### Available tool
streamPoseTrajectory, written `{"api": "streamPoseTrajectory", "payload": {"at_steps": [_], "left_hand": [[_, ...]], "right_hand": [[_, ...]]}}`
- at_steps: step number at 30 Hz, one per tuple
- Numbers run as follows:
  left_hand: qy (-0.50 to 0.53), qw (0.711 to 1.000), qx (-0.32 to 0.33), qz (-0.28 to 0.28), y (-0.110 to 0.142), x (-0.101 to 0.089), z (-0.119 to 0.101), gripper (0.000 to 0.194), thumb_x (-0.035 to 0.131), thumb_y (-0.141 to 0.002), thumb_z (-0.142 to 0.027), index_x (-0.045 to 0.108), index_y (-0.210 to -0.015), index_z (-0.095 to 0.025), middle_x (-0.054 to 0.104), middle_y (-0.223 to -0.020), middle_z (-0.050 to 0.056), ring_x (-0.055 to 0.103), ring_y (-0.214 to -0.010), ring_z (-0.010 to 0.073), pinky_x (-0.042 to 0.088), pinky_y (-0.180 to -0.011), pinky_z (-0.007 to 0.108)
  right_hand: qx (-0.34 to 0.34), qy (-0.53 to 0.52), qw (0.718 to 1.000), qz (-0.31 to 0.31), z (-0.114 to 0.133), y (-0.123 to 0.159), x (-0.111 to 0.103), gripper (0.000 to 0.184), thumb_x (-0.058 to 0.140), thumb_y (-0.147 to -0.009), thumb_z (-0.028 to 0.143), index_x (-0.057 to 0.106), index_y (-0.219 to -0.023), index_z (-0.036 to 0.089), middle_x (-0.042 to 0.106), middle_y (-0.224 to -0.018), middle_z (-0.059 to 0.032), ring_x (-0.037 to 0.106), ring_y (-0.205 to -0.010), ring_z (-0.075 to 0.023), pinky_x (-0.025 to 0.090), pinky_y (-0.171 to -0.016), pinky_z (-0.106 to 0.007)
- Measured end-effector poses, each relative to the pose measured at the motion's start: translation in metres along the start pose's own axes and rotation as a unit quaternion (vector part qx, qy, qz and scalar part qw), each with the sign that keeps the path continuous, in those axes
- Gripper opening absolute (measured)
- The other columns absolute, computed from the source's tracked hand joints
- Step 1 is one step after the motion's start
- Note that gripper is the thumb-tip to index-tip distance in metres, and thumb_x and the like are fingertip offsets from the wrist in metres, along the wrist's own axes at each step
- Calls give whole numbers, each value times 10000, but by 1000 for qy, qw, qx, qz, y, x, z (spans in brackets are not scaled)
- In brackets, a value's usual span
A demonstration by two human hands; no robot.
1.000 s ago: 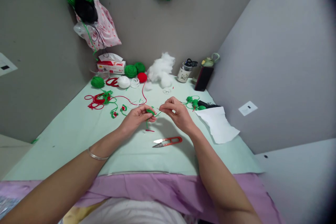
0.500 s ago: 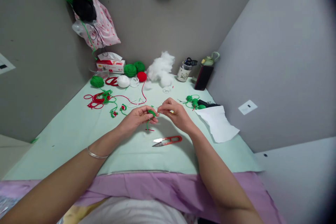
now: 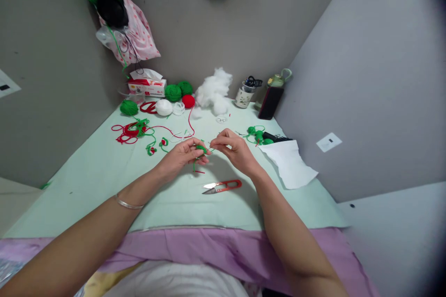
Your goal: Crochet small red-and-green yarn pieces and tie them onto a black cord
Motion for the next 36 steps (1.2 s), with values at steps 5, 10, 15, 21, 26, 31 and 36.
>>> {"api": "streamPoseTrajectory", "payload": {"at_steps": [5, 10, 15, 21, 26, 31, 36], "left_hand": [[0, 1000, -3, -4, -1, -1, 1, 208, 718, -860, -333, 625, -965, -180, 704, -979, 36, 697, -794, 145, 541, -773, 278], [4, 1000, -2, 8, -1, 0, 2, 193, 714, -864, -328, 637, -961, -179, 700, -956, 32, 696, -798, 145, 543, -774, 278], [15, 999, -6, 34, 0, 2, 1, 185, 703, -873, -326, 633, -961, -178, 710, -1002, 52, 693, -816, 154, 544, -786, 288], [22, 999, -9, 46, 1, 2, -1, 165, 697, -877, -317, 648, -960, -182, 698, -987, 48, 676, -849, 155, 539, -830, 295], [28, 998, -26, 40, 2, 2, 0, 180, 727, -846, -329, 667, -930, -182, 683, -950, 47, 666, -831, 159, 534, -829, 305], [29, 998, -31, 46, 3, 2, 0, 201, 738, -831, -344, 664, -915, -177, 666, -932, 46, 660, -822, 167, 536, -798, 310], [15, 999, -19, 45, 3, 4, -1, 217, 735, -834, -356, 649, -915, -173, 652, -928, 41, 659, -815, 168, 536, -800, 318]], "right_hand": [[-4, 19, 1000, -1, 0, 0, -1, 180, 592, -934, 145, 744, -953, 239, 591, -912, -38, 595, -845, -162, 452, -730, -297], [-6, 1, 1000, 7, 1, 0, 1, 181, 594, -934, 147, 745, -953, 245, 579, -901, -32, 587, -848, -157, 457, -733, -291], [2, -57, 998, 23, 0, 0, 4, 147, 615, -931, 184, 747, -948, 246, 574, -901, -27, 590, -848, -154, 463, -751, -294], [1, -80, 996, 26, -1, 0, 5, 133, 620, -939, 256, 752, -954, 258, 573, -902, -28, 590, -852, -160, 469, -763, -304], [8, -84, 996, 42, -2, -1, 5, 141, 625, -940, 312, 755, -944, 258, 575, -899, -26, 590, -838, -157, 475, -766, -302], [10, -84, 995, 55, -1, -1, 5, 138, 629, -939, 305, 754, -934, 248, 563, -890, -25, 591, -840, -158, 466, -765, -299], [0, -94, 994, 51, 1, -1, 5, 128, 633, -937, 286, 754, -933, 241, 570, -886, -23, 600, -835, -154, 467, -767, -299]]}}
Point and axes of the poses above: each hand's wrist, its own y-axis away from the middle knuckle, its own x-axis out of the palm, z = x × y, the point moved 5 cm from there along -y, towards the middle knuckle
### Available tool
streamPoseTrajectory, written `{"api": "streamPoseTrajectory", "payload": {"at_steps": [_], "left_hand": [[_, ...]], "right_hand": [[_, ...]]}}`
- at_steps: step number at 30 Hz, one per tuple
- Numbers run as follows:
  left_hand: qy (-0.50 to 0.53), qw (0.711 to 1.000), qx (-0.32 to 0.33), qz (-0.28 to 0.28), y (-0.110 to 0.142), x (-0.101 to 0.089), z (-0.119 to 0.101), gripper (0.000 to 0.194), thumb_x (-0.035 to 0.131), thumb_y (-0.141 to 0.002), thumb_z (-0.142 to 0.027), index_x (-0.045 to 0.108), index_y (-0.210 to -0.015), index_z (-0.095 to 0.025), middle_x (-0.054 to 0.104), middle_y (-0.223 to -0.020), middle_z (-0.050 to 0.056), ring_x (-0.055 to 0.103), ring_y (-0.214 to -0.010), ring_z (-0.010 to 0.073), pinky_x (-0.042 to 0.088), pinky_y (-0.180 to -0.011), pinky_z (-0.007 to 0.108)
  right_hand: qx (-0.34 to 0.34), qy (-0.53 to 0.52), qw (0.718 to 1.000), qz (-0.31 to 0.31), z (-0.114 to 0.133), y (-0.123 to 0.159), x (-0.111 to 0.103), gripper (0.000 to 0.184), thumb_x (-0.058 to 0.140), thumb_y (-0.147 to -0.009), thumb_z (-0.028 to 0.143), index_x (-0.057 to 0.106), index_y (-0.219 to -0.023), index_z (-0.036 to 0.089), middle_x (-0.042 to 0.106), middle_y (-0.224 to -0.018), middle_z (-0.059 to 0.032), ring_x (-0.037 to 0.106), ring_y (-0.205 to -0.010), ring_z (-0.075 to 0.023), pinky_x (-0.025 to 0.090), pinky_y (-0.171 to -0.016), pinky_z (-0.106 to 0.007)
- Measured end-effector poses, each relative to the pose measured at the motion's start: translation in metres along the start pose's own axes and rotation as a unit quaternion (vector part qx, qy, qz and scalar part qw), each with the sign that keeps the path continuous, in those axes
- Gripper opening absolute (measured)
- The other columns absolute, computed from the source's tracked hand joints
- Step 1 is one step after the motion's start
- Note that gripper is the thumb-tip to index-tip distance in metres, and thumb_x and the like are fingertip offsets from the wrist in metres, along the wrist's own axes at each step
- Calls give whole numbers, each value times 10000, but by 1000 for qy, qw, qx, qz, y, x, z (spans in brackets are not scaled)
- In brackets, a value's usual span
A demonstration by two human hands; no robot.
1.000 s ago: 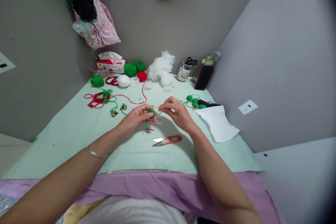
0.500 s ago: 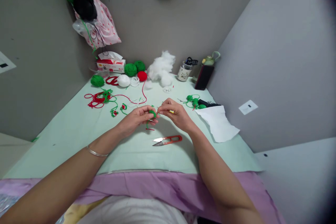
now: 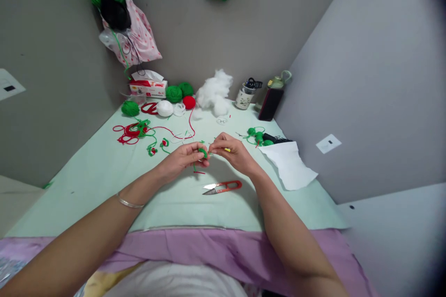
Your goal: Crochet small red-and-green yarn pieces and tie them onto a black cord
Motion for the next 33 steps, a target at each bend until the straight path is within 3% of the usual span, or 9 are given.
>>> {"api": "streamPoseTrajectory", "payload": {"at_steps": [5, 11, 18, 27, 33], "left_hand": [[-12, 999, 14, -29, -2, -1, 1, 230, 713, -857, -373, 611, -944, -187, 673, -913, 23, 675, -813, 160, 523, -856, 333], [-3, 999, 2, -48, -3, -5, 5, 248, 741, -832, -352, 607, -968, -194, 707, -927, 29, 679, -808, 157, 515, -847, 331], [-6, 996, 26, -83, -4, -11, 3, 208, 755, -810, -337, 665, -931, -194, 676, -912, 7, 647, -869, 157, 490, -872, 300], [13, 996, 32, -86, -4, -10, 1, 206, 765, -794, -333, 664, -898, -186, 643, -892, 11, 634, -882, 169, 501, -902, 331], [24, 995, 32, -87, -5, -11, 4, 214, 779, -776, -330, 675, -886, -179, 665, -890, 13, 648, -881, 176, 494, -926, 349]], "right_hand": [[-7, 34, 999, -23, 0, 0, 4, 130, 624, -942, 283, 749, -935, 249, 584, -875, -24, 596, -814, -150, 463, -737, -286], [34, 92, 993, -64, -10, -1, 8, 74, 654, -907, 226, 728, -908, 223, 612, -848, -16, 571, -732, -128, 445, -717, -278], [75, -79, 992, -56, -7, 1, 20, 117, 647, -878, 249, 696, -977, 211, 655, -921, -26, 617, -762, -131, 511, -718, -280], [58, -69, 991, -94, -8, 1, 27, 183, 668, -865, 261, 703, -1041, 225, 673, -983, -43, 639, -830, -141, 532, -774, -292], [108, -181, 972, -100, -18, -2, 29, 264, 766, -763, 305, 698, -1002, 213, 676, -982, -37, 657, -850, -155, 564, -803, -311]]}}
Point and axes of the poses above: each hand's wrist, its own y-axis away from the middle knuckle, its own x-axis out of the palm, z = x × y, the point moved 5 cm from there along -y, towards the middle knuckle
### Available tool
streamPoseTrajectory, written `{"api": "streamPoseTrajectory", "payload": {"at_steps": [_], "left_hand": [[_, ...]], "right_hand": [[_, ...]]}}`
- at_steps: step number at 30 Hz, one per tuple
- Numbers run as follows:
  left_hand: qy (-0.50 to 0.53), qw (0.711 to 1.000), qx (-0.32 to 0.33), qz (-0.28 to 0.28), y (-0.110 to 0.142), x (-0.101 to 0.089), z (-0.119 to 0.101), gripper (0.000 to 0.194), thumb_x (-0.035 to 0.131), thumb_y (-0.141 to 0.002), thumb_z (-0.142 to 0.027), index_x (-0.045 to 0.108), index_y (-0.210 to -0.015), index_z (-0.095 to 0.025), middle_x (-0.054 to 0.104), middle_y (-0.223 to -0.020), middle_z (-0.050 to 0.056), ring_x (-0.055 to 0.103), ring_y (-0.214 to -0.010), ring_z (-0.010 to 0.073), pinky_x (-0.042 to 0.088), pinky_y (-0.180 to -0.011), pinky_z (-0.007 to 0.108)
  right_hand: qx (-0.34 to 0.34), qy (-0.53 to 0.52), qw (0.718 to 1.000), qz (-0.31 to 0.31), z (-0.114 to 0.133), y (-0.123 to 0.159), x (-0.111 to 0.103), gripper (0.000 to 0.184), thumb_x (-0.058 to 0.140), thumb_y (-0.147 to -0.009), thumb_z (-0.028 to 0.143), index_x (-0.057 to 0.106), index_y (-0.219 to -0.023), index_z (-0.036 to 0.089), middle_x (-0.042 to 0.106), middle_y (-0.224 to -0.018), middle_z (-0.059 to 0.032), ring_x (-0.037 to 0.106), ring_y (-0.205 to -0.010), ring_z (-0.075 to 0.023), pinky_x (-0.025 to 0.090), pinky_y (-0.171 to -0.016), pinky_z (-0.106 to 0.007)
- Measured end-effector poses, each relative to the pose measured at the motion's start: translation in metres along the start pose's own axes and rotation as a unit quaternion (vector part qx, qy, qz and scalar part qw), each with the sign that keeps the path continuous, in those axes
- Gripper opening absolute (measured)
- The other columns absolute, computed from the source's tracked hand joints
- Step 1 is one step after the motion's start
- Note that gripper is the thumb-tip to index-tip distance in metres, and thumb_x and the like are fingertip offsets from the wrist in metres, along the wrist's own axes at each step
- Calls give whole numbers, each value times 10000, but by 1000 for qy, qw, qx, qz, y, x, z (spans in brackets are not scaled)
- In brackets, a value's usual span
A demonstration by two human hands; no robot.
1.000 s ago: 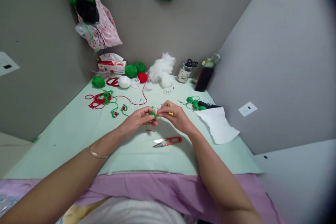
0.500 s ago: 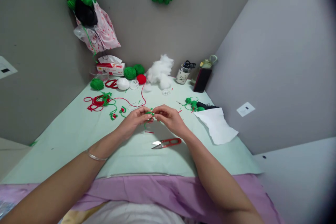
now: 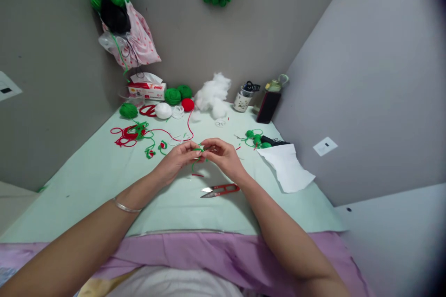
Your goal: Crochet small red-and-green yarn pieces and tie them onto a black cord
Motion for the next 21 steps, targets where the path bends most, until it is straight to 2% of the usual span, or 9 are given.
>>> {"api": "streamPoseTrajectory", "payload": {"at_steps": [5, 15, 17, 19, 21], "left_hand": [[-2, 1000, -3, 3, 0, 1, 0, 219, 779, -781, -339, 666, -869, -173, 678, -884, 18, 651, -888, 176, 487, -932, 348], [-13, 1000, -20, 5, 2, 2, 1, 238, 778, -786, -341, 650, -891, -170, 660, -910, 13, 642, -844, 164, 506, -869, 331], [-19, 999, -27, 0, 3, 3, 2, 239, 773, -789, -341, 643, -891, -167, 657, -901, 15, 641, -837, 165, 509, -845, 322], [-25, 999, -33, -8, 3, 3, 3, 232, 769, -790, -335, 627, -864, -167, 652, -860, 7, 641, -827, 162, 505, -822, 305], [-30, 999, -36, -12, 3, 5, 5, 211, 756, -794, -316, 611, -839, -170, 649, -819, -3, 643, -811, 156, 500, -795, 287]], "right_hand": [[23, -37, 999, -4, 0, 0, 1, 258, 788, -731, 295, 696, -956, 208, 683, -942, -32, 650, -815, -157, 568, -771, -316], [-20, -41, 999, 14, 12, 5, 10, 130, 697, -803, 229, 699, -933, 213, 640, -964, -27, 646, -761, -136, 564, -745, -306], [-35, -2, 999, 20, 13, 6, 9, 100, 685, -832, 224, 694, -930, 208, 641, -953, -26, 651, -721, -127, 556, -737, -300], [-67, 86, 994, 19, 14, 8, 7, 53, 658, -872, 219, 688, -912, 202, 647, -905, -23, 648, -704, -123, 535, -714, -275], [-118, 211, 970, 9, 17, 10, 8, 73, 609, -916, 203, 681, -903, 199, 653, -849, -21, 636, -716, -123, 500, -680, -246]]}}
Point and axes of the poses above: each hand's wrist, its own y-axis away from the middle knuckle, its own x-axis out of the palm, z = x × y, the point moved 5 cm from there along -y, towards the middle knuckle
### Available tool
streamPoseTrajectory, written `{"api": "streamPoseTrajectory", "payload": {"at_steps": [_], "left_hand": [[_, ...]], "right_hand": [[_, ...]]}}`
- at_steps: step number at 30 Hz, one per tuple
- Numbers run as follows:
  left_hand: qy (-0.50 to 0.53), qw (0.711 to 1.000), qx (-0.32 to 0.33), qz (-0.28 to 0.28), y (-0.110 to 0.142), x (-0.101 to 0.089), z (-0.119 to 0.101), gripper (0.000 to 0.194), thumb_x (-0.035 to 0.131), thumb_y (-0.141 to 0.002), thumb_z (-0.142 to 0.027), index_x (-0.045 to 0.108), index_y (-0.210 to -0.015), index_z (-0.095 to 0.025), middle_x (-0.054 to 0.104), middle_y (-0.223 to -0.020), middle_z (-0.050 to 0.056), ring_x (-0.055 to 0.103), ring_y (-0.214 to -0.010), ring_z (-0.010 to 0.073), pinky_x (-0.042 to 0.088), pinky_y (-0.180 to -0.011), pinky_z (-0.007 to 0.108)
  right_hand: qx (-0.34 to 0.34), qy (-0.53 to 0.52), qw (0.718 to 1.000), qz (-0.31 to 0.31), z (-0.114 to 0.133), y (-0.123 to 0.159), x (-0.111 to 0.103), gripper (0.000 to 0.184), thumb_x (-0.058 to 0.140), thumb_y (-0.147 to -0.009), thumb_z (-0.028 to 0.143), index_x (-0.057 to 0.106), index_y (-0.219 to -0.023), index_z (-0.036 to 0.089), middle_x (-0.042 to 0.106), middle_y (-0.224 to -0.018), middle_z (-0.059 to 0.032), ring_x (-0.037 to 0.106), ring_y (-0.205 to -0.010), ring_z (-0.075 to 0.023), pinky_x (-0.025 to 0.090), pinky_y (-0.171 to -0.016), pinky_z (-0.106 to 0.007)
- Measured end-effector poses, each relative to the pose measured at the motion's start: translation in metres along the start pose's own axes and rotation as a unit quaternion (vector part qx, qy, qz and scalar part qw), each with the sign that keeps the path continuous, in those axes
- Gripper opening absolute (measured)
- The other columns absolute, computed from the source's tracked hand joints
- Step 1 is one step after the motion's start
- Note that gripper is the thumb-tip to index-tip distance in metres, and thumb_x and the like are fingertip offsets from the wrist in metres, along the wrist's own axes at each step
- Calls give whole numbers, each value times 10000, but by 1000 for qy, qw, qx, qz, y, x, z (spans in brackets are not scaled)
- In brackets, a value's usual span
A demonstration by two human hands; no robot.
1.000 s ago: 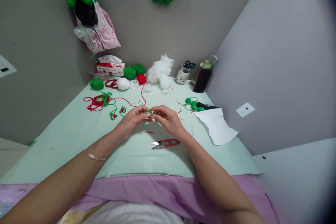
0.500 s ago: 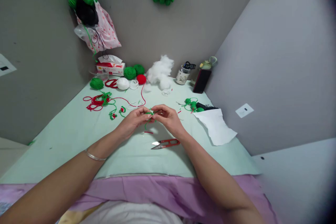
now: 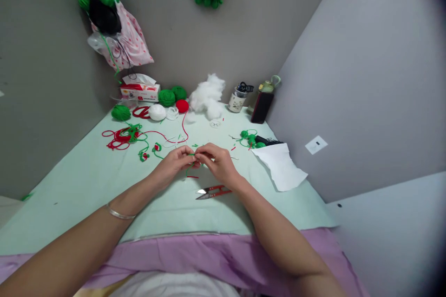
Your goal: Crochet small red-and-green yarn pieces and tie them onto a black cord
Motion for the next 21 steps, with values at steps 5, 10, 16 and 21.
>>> {"api": "streamPoseTrajectory", "payload": {"at_steps": [5, 10, 16, 21], "left_hand": [[9, 1000, 14, -20, -3, 1, 2, 193, 725, -790, -278, 562, -771, -179, 636, -734, -25, 633, -750, 138, 499, -746, 272], [10, 998, 38, -39, -3, 0, -1, 256, 765, -746, -319, 551, -767, -181, 624, -693, -36, 608, -683, 123, 496, -697, 265], [9, 998, 47, -45, -4, -4, 0, 270, 780, -734, -310, 549, -759, -172, 616, -703, -30, 628, -700, 130, 511, -728, 284], [36, 996, 65, -52, -3, -4, -3, 273, 776, -750, -339, 561, -764, -172, 594, -695, -31, 603, -686, 125, 497, -657, 261]], "right_hand": [[-165, 295, 940, -54, 14, 8, 8, 205, 490, -972, 130, 679, -941, 203, 694, -987, -51, 614, -702, -102, 403, -556, -218], [-301, 325, 890, -110, 23, 16, 11, 235, 482, -948, 50, 681, -969, 173, 727, -967, -67, 654, -747, -115, 467, -629, -223], [-289, 281, 906, -127, 20, 14, 9, 256, 482, -943, 45, 684, -982, 199, 728, -947, -62, 670, -775, -120, 499, -660, -219], [-227, 246, 931, -143, 18, 8, 8, 188, 517, -959, 115, 684, -939, 200, 700, -923, -62, 656, -730, -113, 504, -634, -213]]}}
Point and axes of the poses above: each hand's wrist, its own y-axis away from the middle knuckle, its own x-axis out of the palm, z = x × y, the point moved 5 cm from there along -y, towards the middle knuckle
